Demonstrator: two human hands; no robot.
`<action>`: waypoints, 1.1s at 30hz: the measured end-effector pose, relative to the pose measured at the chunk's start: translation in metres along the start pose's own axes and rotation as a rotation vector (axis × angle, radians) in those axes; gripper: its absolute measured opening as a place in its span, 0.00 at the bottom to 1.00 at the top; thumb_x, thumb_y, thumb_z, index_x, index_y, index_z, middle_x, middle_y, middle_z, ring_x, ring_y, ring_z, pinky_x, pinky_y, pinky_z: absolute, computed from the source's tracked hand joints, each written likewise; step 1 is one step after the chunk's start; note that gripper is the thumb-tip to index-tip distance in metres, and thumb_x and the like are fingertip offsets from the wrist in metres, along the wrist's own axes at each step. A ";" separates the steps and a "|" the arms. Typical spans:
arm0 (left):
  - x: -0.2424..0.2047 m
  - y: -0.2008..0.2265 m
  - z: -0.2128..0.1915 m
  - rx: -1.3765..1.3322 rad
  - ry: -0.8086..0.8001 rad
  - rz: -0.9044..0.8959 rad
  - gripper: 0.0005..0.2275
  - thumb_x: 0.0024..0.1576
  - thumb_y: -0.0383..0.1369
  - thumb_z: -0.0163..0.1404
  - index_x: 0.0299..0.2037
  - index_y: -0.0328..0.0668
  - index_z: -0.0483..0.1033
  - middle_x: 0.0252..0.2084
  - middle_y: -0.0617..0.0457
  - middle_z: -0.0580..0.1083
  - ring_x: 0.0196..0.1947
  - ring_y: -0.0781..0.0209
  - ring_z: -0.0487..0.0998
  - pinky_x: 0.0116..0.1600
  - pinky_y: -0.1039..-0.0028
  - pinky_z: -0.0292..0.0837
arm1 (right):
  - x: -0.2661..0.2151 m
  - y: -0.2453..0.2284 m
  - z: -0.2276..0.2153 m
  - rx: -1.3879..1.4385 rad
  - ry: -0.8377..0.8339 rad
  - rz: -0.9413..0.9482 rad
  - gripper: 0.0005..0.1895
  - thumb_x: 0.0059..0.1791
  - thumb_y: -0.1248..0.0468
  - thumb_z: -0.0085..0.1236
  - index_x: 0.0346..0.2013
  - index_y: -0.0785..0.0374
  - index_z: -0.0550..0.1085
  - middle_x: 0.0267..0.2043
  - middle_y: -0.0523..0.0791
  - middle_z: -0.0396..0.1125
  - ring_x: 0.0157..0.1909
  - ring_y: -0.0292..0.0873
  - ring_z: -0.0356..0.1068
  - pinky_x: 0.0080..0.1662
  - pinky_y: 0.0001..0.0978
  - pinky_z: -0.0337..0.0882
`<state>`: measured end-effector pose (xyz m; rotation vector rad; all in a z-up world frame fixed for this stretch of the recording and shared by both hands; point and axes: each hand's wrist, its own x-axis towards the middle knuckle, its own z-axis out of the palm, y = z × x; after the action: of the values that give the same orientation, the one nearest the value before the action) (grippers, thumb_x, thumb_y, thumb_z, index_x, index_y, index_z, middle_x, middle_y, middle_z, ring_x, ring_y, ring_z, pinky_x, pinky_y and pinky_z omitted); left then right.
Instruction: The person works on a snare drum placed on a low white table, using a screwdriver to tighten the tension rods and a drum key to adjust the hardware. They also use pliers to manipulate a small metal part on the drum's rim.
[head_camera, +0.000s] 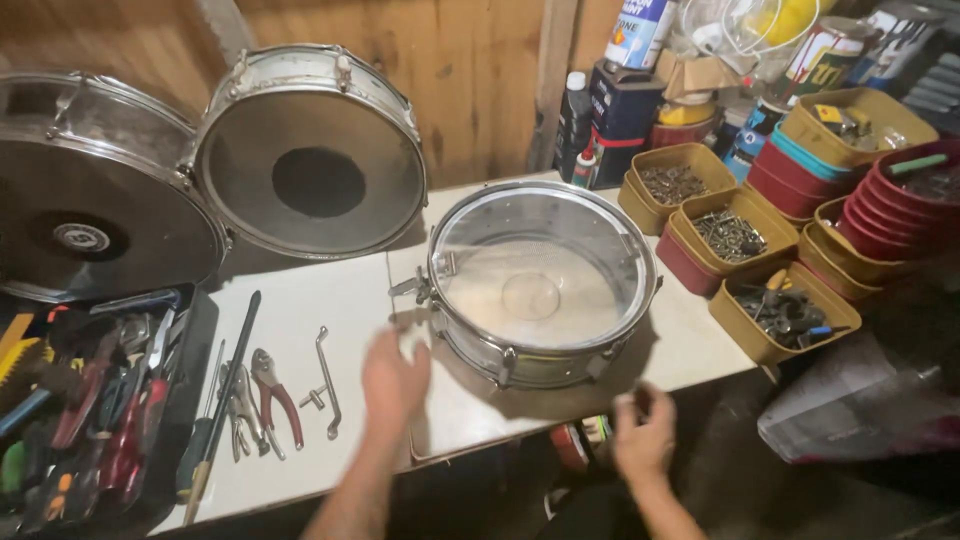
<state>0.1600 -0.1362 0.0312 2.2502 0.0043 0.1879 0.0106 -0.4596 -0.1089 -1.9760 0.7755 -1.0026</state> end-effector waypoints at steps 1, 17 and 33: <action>0.024 -0.006 -0.001 0.060 -0.039 0.015 0.18 0.58 0.40 0.46 0.57 0.46 0.76 0.53 0.50 0.77 0.50 0.51 0.77 0.55 0.61 0.72 | -0.011 -0.019 -0.001 0.030 -0.085 -0.088 0.18 0.51 0.61 0.56 0.55 0.63 0.73 0.54 0.50 0.70 0.57 0.50 0.68 0.62 0.40 0.64; 0.063 0.012 0.006 -0.072 -0.058 -0.151 0.27 0.57 0.28 0.41 0.70 0.42 0.60 0.71 0.45 0.61 0.69 0.45 0.64 0.70 0.53 0.60 | -0.034 -0.085 0.017 0.087 -0.467 0.254 0.42 0.44 0.58 0.62 0.71 0.63 0.59 0.74 0.50 0.55 0.57 0.51 0.75 0.60 0.34 0.73; 0.102 0.028 -0.020 0.287 -0.422 0.028 0.13 0.61 0.37 0.46 0.51 0.49 0.80 0.47 0.42 0.80 0.49 0.41 0.79 0.56 0.55 0.72 | -0.019 -0.049 0.030 -0.064 -0.605 0.298 0.46 0.47 0.49 0.55 0.75 0.61 0.50 0.73 0.53 0.57 0.67 0.49 0.67 0.67 0.39 0.64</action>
<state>0.2566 -0.1313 0.0792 2.5351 -0.2391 -0.2932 0.0348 -0.4089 -0.0869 -1.9850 0.7252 -0.1824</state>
